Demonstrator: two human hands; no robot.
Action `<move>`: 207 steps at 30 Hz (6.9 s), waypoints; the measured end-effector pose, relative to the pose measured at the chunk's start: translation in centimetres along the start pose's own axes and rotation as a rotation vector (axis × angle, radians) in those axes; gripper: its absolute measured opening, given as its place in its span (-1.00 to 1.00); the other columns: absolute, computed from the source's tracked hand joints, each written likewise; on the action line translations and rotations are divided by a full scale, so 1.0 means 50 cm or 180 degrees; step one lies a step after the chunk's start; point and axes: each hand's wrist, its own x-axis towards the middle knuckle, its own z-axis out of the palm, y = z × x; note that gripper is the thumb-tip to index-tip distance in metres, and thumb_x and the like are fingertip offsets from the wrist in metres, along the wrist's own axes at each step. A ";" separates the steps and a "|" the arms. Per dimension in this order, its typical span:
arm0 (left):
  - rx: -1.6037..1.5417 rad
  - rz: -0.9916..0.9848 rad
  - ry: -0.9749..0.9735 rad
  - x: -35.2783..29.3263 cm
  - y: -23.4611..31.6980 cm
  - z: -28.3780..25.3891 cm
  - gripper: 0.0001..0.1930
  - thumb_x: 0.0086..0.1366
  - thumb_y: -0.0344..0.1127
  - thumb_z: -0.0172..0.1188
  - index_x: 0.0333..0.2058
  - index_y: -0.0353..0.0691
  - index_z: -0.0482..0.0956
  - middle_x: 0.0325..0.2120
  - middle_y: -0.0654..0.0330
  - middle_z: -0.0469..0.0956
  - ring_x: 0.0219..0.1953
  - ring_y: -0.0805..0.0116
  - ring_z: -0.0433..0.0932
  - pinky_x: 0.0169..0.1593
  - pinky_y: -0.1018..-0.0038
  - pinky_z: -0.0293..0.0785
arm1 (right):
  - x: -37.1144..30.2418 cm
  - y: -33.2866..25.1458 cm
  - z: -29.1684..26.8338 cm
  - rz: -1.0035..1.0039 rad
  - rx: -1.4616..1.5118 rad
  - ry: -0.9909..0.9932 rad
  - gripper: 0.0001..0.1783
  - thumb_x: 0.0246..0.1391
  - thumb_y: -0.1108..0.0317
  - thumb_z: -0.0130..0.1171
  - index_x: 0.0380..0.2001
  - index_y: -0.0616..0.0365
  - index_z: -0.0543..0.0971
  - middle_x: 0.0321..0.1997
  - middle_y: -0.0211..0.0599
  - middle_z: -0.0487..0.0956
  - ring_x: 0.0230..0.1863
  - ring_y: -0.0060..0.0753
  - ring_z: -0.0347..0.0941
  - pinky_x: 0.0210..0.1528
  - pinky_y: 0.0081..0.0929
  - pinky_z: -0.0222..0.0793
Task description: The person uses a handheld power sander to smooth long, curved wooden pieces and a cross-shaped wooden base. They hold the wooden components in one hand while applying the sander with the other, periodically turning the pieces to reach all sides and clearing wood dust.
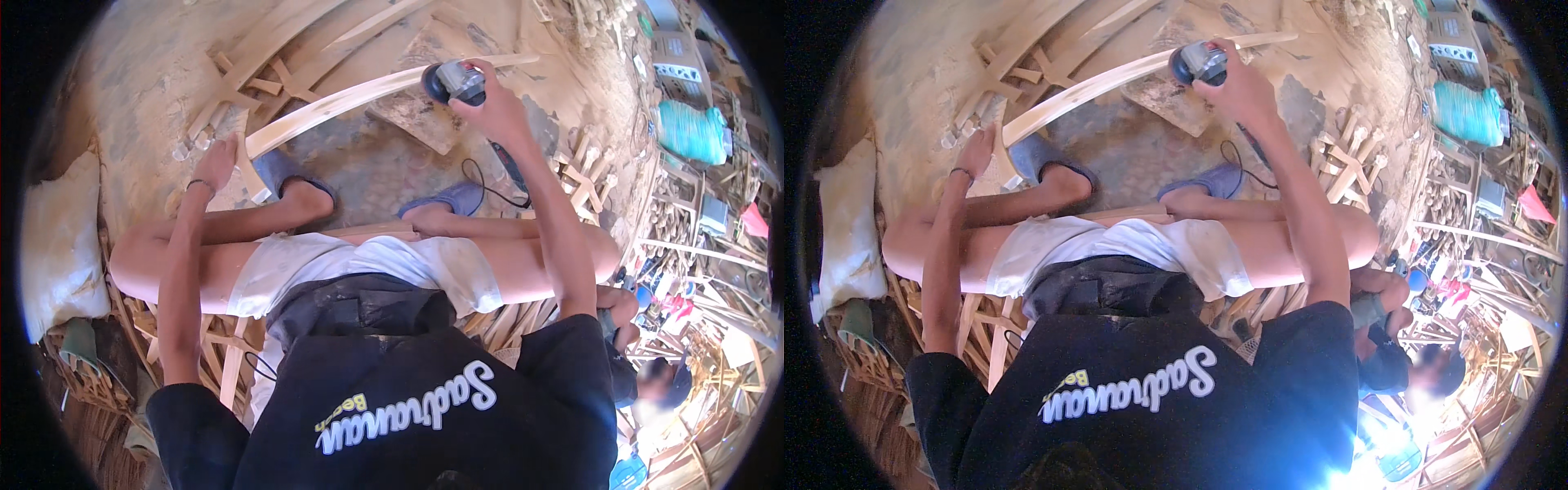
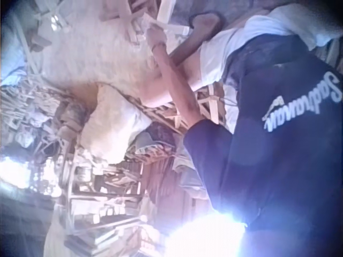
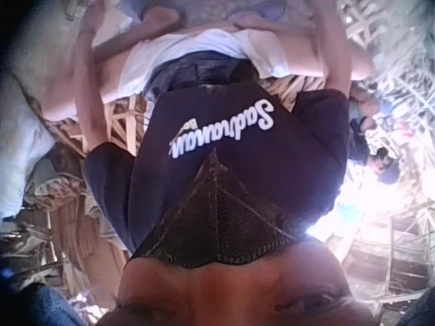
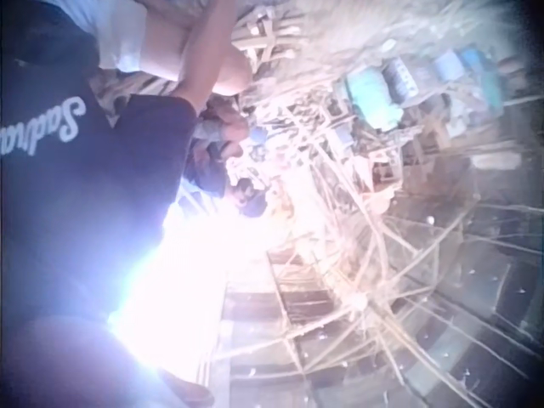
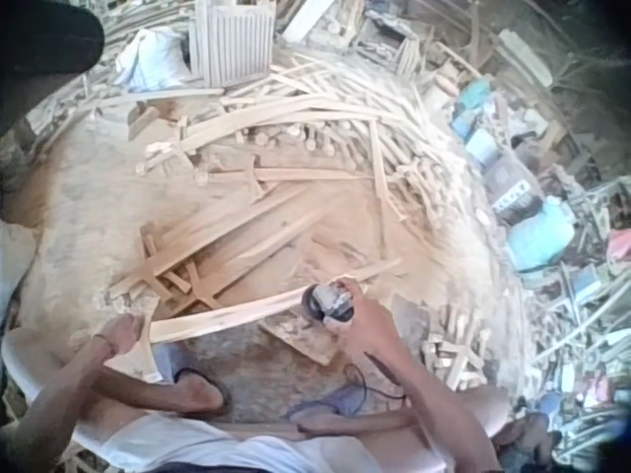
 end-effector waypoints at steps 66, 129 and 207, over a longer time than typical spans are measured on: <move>0.0291 -0.0168 -0.0172 -0.013 -0.254 -0.087 -0.25 0.73 0.12 -0.39 0.21 -0.58 0.48 0.05 -0.54 0.54 0.14 -0.43 0.50 0.19 -0.01 0.46 | 0.191 0.452 -0.113 0.0720 0.0677 0.0790 -0.07 0.04 -0.10 0.56 0.42 -0.08 0.42 -0.09 -0.21 0.79 -0.11 -0.34 0.76 0.10 -0.30 0.58; -0.1104 0.0521 -0.0062 0.093 0.106 0.146 -0.38 -0.04 -0.49 0.18 0.10 -0.06 0.70 -0.17 -0.21 0.73 -0.01 -0.32 0.68 0.06 -0.03 0.60 | -0.115 0.045 0.132 -0.0299 0.0035 0.0643 0.05 0.02 -0.07 0.54 0.52 -0.13 0.27 0.10 0.13 0.69 -0.09 0.27 0.71 -0.09 0.05 0.67; -0.0089 0.0489 0.2084 0.122 0.373 0.219 -0.80 -0.04 -0.31 0.31 -0.38 -0.03 0.53 -0.56 0.10 0.59 -0.45 -0.13 0.66 -0.40 0.01 0.56 | -0.104 0.292 -0.140 0.1411 0.2020 0.1082 -0.06 0.12 0.09 0.57 0.42 0.28 0.35 -0.30 -0.32 0.72 -0.26 -0.54 0.63 -0.14 -0.44 0.56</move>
